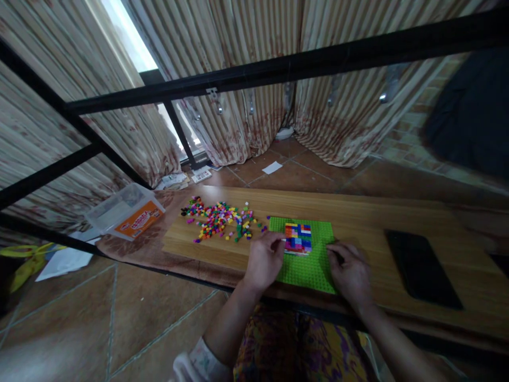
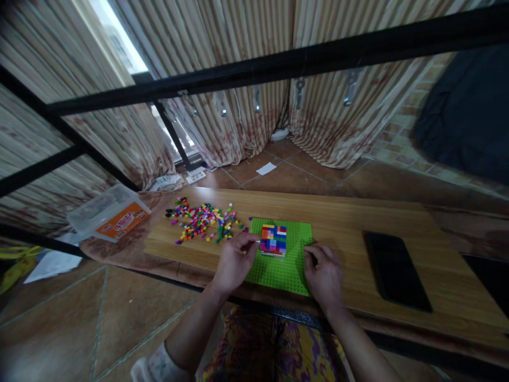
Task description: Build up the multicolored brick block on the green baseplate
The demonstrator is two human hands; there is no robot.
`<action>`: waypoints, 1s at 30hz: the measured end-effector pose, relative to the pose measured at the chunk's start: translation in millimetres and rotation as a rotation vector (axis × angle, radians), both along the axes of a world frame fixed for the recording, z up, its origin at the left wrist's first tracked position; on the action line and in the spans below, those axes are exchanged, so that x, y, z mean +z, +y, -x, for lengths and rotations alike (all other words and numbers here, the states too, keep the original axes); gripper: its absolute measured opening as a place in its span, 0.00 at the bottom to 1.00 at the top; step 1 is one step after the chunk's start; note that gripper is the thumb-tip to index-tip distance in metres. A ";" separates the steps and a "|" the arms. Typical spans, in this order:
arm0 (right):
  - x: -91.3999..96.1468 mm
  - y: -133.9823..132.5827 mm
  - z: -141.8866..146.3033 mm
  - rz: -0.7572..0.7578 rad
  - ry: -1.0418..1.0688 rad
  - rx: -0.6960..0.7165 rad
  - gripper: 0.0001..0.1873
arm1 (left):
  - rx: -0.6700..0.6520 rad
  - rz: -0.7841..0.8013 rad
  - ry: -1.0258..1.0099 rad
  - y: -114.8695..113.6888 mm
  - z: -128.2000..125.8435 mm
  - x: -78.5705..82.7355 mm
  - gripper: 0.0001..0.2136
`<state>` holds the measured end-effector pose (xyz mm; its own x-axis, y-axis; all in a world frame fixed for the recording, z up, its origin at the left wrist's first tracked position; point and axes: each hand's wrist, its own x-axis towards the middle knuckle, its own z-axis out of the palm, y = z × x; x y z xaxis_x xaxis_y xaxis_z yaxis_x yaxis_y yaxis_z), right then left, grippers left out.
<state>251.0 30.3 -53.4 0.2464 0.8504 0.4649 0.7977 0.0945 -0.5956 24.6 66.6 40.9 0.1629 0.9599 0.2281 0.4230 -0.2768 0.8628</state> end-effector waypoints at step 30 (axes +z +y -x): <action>3.8 -0.6 1.6 -0.003 0.037 0.012 0.14 | 0.113 0.019 0.140 -0.5 -19.3 -13.6 0.11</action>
<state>249.3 29.7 -49.6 0.2533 0.8521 0.4580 0.7738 0.1057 -0.6245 43.9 66.1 27.4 0.0821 0.9779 0.1920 0.5668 -0.2043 0.7981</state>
